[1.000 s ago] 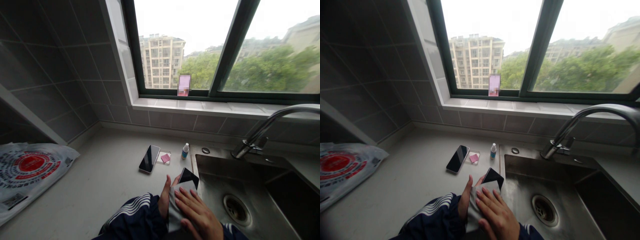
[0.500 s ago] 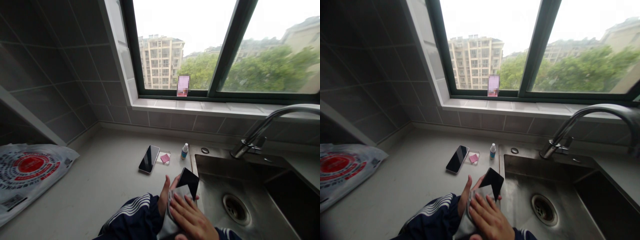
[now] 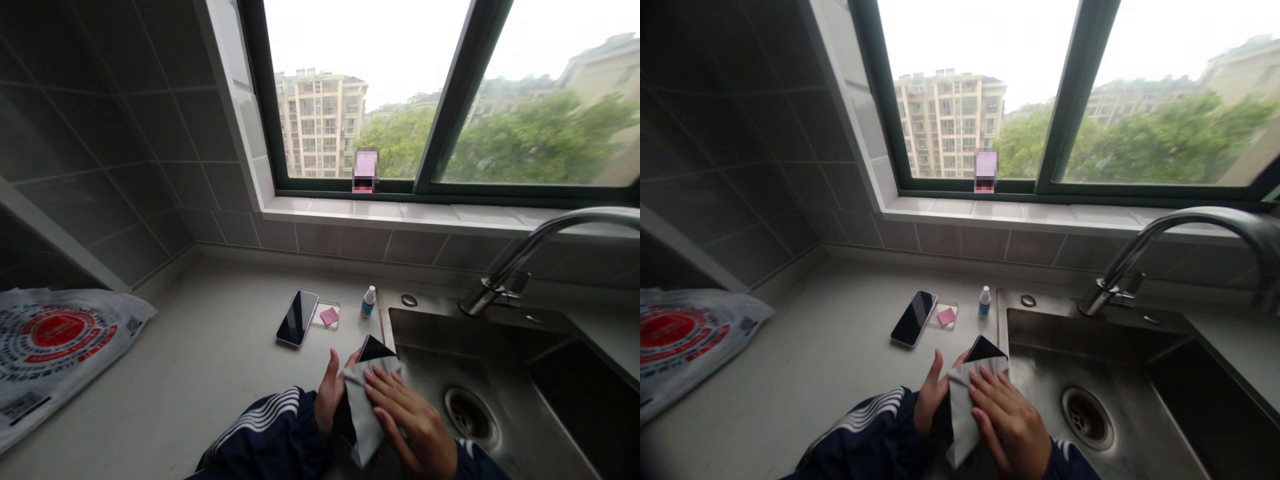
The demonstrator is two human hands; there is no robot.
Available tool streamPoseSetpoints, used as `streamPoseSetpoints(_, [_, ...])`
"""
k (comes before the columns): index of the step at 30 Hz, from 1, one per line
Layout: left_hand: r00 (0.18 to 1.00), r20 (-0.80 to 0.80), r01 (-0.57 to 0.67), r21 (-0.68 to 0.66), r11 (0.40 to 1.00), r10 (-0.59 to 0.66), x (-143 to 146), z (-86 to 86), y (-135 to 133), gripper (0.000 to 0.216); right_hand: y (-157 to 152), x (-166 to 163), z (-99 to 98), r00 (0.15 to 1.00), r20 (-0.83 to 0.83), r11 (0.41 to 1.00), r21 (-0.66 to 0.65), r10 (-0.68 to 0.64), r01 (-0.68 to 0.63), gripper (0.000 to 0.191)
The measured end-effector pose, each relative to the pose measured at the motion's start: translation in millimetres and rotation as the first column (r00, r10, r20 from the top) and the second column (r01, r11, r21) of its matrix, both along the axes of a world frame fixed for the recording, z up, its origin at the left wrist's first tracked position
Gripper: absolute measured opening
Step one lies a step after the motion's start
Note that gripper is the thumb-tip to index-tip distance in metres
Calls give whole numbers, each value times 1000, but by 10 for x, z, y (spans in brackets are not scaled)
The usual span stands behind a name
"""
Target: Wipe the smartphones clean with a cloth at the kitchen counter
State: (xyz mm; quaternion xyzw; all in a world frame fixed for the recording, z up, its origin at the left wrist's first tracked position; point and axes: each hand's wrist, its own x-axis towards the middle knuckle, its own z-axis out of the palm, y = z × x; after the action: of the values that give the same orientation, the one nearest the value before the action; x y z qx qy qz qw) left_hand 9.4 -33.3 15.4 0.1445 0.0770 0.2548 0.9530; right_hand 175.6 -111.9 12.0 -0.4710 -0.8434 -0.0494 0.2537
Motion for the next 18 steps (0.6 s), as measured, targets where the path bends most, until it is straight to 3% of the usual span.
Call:
streamPoseSetpoints(3, [999, -15, 39, 88, 995, -38, 0, 39, -36, 85, 30, 4, -44, 993, 12, 993, -9, -118, 119, 52])
streamPoseSetpoints(6, [1000, -17, 7, 109, 994, -6, -4, 12, -67, 81, 8, -91, -44, 991, 59, 992, -44, -118, 121, 69])
streamPoseSetpoints(10, [995, -80, 61, 50, 997, -56, 10, -95, -47, 83, -46, -235, -19, 997, 68, 998, -62, -21, 26, 73])
streamPoseSetpoints(15, [995, -76, -61, 1, 998, 61, 86, -150, -14, 93, -35, -259, -12, 979, 122, 986, 7, 166, -168, 70])
streamPoseSetpoints(18, [994, -84, -72, -16, 997, 70, 91, -109, -20, 99, -19, -247, -3, 972, 135, 979, 40, 194, -201, 64])
